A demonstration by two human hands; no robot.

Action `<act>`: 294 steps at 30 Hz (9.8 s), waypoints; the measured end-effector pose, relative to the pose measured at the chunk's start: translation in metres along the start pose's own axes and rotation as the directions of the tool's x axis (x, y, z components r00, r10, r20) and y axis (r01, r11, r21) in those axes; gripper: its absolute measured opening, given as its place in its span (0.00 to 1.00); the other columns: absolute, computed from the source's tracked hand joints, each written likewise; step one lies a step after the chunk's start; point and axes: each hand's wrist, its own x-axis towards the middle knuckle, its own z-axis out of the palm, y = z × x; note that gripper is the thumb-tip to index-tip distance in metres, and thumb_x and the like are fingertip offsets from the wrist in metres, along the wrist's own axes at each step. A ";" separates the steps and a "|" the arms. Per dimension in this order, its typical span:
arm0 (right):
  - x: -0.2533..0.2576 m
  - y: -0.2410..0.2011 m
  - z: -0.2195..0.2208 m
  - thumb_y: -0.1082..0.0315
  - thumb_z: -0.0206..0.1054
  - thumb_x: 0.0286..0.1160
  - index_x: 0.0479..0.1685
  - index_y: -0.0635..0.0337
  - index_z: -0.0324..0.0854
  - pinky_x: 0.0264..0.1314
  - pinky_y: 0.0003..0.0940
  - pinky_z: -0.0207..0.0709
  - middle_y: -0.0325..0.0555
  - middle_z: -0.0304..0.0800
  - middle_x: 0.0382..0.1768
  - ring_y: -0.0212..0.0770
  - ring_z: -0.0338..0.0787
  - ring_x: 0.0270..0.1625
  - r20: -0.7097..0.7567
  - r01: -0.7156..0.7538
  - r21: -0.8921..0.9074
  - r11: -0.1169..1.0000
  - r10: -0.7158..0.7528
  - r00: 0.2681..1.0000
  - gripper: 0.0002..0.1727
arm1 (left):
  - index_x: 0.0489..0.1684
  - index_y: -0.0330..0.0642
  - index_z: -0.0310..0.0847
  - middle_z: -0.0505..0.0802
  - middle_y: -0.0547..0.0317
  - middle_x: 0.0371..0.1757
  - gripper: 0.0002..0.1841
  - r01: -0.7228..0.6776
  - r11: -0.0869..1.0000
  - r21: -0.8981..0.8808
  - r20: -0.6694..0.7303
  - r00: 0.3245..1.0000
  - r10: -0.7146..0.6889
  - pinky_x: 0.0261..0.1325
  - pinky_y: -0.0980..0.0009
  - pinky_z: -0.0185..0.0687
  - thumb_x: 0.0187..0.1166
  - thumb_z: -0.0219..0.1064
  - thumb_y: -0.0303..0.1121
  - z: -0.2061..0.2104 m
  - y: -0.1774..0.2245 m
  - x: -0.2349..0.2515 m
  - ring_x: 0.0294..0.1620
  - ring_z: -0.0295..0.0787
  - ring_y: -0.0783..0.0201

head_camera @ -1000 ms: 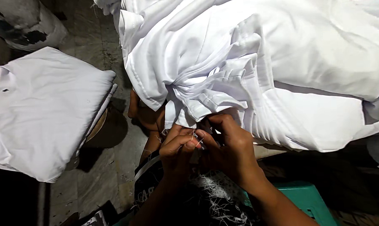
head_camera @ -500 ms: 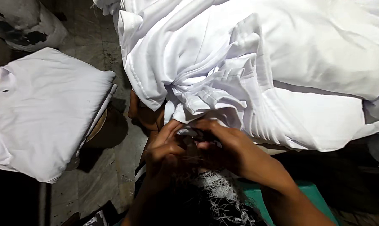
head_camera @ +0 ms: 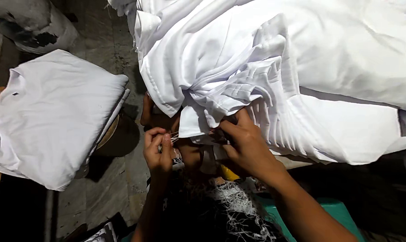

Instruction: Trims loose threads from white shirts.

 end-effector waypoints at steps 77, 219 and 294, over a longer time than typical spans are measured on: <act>0.004 -0.006 -0.015 0.61 0.62 0.81 0.48 0.70 0.80 0.37 0.21 0.76 0.48 0.85 0.28 0.34 0.83 0.29 0.006 0.131 0.042 0.991 -0.131 0.991 0.16 | 0.37 0.48 0.91 0.98 0.66 0.43 0.10 0.380 0.677 -0.630 0.346 0.918 -0.193 0.57 0.68 0.92 0.83 0.62 0.28 0.014 0.042 -0.015 0.47 0.96 0.69; 0.005 -0.024 -0.002 0.61 0.54 0.84 0.42 0.66 0.75 0.25 0.27 0.68 0.40 0.75 0.19 0.33 0.76 0.21 -0.028 -0.084 -0.002 0.996 0.084 0.996 0.14 | 0.44 0.41 0.85 0.95 0.75 0.33 0.12 0.199 0.818 -0.540 0.128 0.980 -0.154 0.40 0.79 0.91 0.72 0.67 0.14 0.036 0.038 0.024 0.31 0.92 0.80; -0.001 0.009 -0.018 0.77 0.63 0.72 0.36 0.68 0.84 0.35 0.24 0.77 0.55 0.87 0.30 0.41 0.86 0.31 -0.079 0.215 -0.037 0.976 -0.217 0.973 0.05 | 0.31 0.48 0.86 0.90 0.75 0.45 0.06 0.160 0.813 -0.559 0.170 0.982 -0.076 0.53 0.77 0.90 0.75 0.71 0.25 0.050 0.046 0.002 0.48 0.89 0.80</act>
